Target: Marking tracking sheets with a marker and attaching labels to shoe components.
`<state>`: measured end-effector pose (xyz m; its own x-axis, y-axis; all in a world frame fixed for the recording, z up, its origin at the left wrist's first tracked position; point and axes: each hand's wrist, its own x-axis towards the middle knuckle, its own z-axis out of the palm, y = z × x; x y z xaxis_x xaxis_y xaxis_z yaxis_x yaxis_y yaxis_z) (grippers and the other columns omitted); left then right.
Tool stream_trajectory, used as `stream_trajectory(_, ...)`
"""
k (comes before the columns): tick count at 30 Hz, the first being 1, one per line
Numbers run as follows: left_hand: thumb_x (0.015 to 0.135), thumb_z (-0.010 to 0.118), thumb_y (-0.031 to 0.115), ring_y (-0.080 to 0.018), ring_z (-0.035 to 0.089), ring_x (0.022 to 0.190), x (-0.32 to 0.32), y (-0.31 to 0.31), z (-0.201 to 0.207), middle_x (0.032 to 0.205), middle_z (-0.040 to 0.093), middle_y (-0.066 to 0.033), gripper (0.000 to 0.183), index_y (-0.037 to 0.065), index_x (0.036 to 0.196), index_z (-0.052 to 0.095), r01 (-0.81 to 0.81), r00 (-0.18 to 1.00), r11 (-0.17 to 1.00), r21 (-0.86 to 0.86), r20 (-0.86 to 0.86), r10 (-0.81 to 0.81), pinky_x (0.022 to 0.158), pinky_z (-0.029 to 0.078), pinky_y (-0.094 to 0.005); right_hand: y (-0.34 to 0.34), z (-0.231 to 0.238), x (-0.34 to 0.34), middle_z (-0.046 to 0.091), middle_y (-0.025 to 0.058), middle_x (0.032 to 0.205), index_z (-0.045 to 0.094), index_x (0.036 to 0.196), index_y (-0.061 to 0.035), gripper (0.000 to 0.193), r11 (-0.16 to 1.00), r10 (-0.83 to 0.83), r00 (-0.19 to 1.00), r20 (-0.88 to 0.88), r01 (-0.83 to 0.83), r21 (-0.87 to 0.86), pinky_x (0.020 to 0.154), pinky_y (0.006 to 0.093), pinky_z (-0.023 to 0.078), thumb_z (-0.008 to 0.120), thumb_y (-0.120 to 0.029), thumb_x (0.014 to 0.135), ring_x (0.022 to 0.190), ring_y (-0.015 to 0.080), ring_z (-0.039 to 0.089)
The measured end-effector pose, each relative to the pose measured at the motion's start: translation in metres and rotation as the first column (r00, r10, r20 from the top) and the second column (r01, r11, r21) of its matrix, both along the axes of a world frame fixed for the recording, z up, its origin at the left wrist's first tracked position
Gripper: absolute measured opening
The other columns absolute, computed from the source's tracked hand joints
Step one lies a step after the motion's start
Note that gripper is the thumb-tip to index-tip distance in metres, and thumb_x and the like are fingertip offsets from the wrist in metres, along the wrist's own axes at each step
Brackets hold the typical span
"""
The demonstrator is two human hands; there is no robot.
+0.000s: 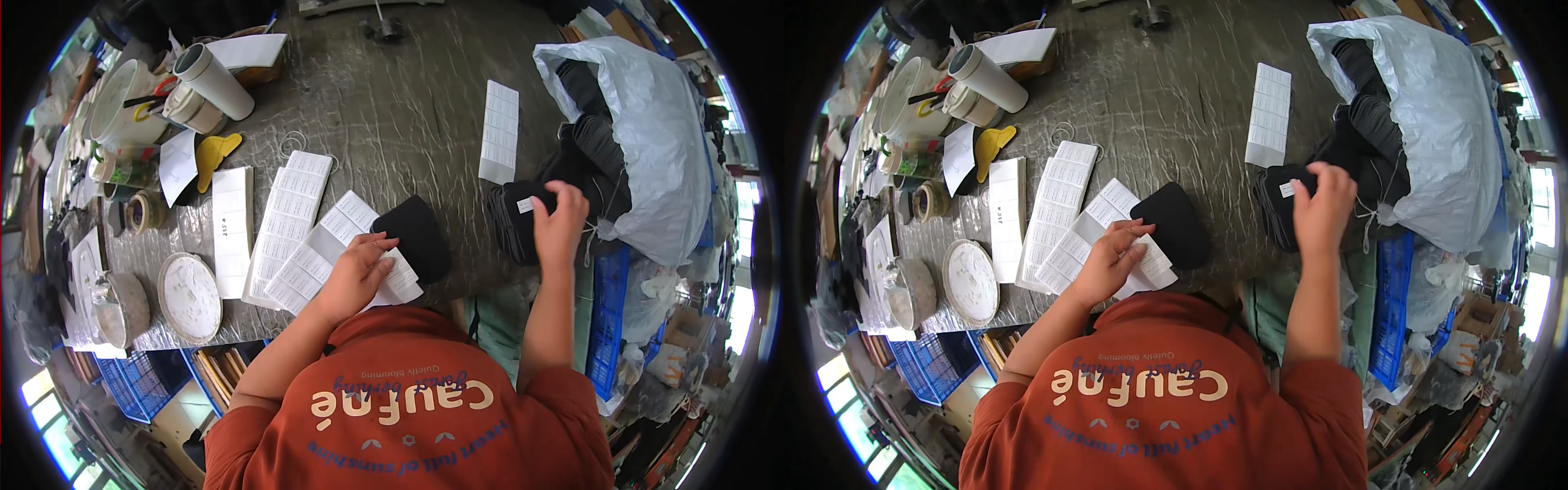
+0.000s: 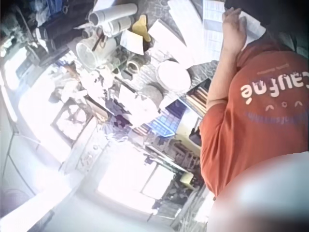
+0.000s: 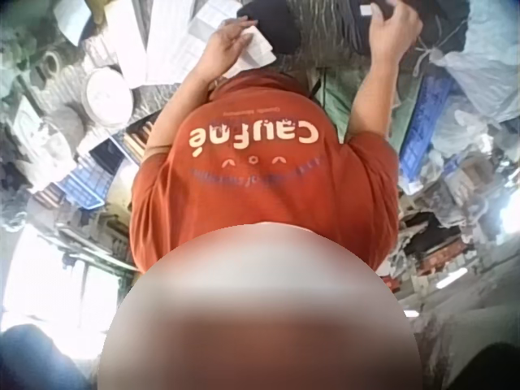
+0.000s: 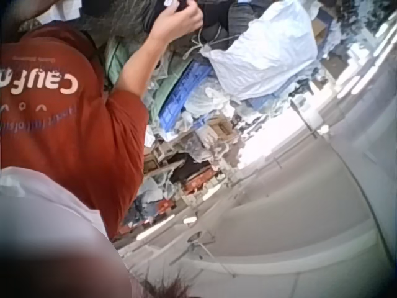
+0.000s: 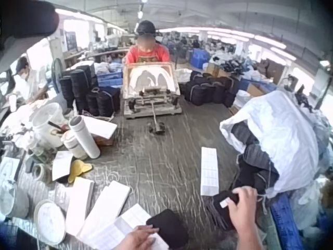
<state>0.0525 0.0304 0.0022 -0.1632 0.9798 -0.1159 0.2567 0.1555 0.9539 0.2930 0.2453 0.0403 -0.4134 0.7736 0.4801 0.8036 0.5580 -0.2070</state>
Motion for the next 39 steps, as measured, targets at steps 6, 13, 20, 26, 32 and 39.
stream_trajectory(6, 0.088, 0.058, 0.004, -0.0311, 0.054, 0.111, 0.003, 0.001, 0.008, 0.109, 0.066, -0.0157, 0.012, -0.005, 0.079, 0.057, -0.133, 0.991, 0.991, -0.004, -0.012, 0.133, 0.091, 0.044, -0.038, -0.104, -0.024, -0.069, 0.056, 0.0107, 0.085, 0.06, 0.085, -0.0004, 0.012, 0.205, 0.151, 0.808, -0.569, -0.589, -0.782, 0.07, 0.032, 0.047, 0.068, -0.005, 0.078, 0.08, 0.0215, 0.058)
stream_trajectory(13, 0.078, 0.064, 0.003, -0.0347, 0.055, 0.11, 0.004, -0.004, 0.017, 0.111, 0.063, -0.0187, 0.01, -0.003, 0.075, 0.057, 0.03, 0.889, 0.989, 0.142, -0.457, 0.038, 0.09, 0.047, -0.0412, -0.084, -0.03, -0.086, 0.059, 0.0005, 0.07, 0.059, 0.082, 0.0003, 0.007, 0.386, -0.078, 0.787, -0.612, -0.542, -0.746, 0.059, 0.0233, 0.044, 0.065, -0.002, 0.084, 0.064, 0.0055, 0.053)
stream_trajectory(20, 0.08, 0.062, 0.009, -0.0351, 0.049, 0.122, 0.011, -0.004, 0.003, 0.122, 0.058, -0.0201, 0.013, -0.004, 0.082, 0.059, 0.215, 0.788, 0.972, 0.09, -0.604, -0.118, 0.103, 0.04, -0.042, -0.079, -0.057, -0.098, 0.061, 0.001, 0.069, 0.061, 0.08, 0.0012, 0.005, 0.413, -0.099, 0.809, -0.58, -0.497, -0.763, 0.059, 0.0218, 0.045, 0.065, 0.0, 0.083, 0.064, 0.0049, 0.054)
stream_trajectory(26, 0.081, 0.062, 0.01, -0.0355, 0.048, 0.123, 0.012, -0.006, 0.0, 0.123, 0.057, -0.0215, 0.016, -0.005, 0.086, 0.06, 0.246, 0.769, 0.967, 0.069, -0.622, -0.151, 0.104, 0.038, -0.0419, -0.08, -0.062, -0.098, 0.062, 0.0019, 0.069, 0.062, 0.08, 0.0013, 0.006, 0.409, -0.095, 0.794, -0.6, -0.518, -0.751, 0.059, 0.0224, 0.045, 0.065, -0.001, 0.083, 0.064, 0.005, 0.055)
stream_trajectory(32, 0.081, 0.061, 0.009, -0.0357, 0.047, 0.124, 0.013, -0.006, -0.001, 0.124, 0.056, -0.0218, 0.016, -0.006, 0.087, 0.06, 0.247, 0.772, 0.967, 0.068, -0.617, -0.153, 0.104, 0.038, -0.0418, -0.081, -0.064, -0.102, 0.063, 0.0038, 0.068, 0.063, 0.08, 0.0017, 0.006, 0.433, -0.094, 0.815, -0.571, -0.483, -0.761, 0.058, 0.024, 0.046, 0.066, -0.003, 0.083, 0.063, 0.0062, 0.056)
stream_trajectory(39, 0.081, 0.058, 0.008, -0.0369, 0.049, 0.119, 0.013, 0.0, 0.003, 0.133, 0.049, -0.0222, 0.016, -0.006, 0.088, 0.059, 0.234, 0.779, 0.972, 0.016, -0.601, -0.178, 0.103, 0.038, -0.0431, -0.079, -0.068, -0.102, 0.064, 0.0052, 0.068, 0.063, 0.078, 0.0022, 0.007, 0.429, -0.101, 0.816, -0.57, -0.481, -0.764, 0.058, 0.0242, 0.046, 0.066, -0.002, 0.082, 0.062, 0.0068, 0.056)
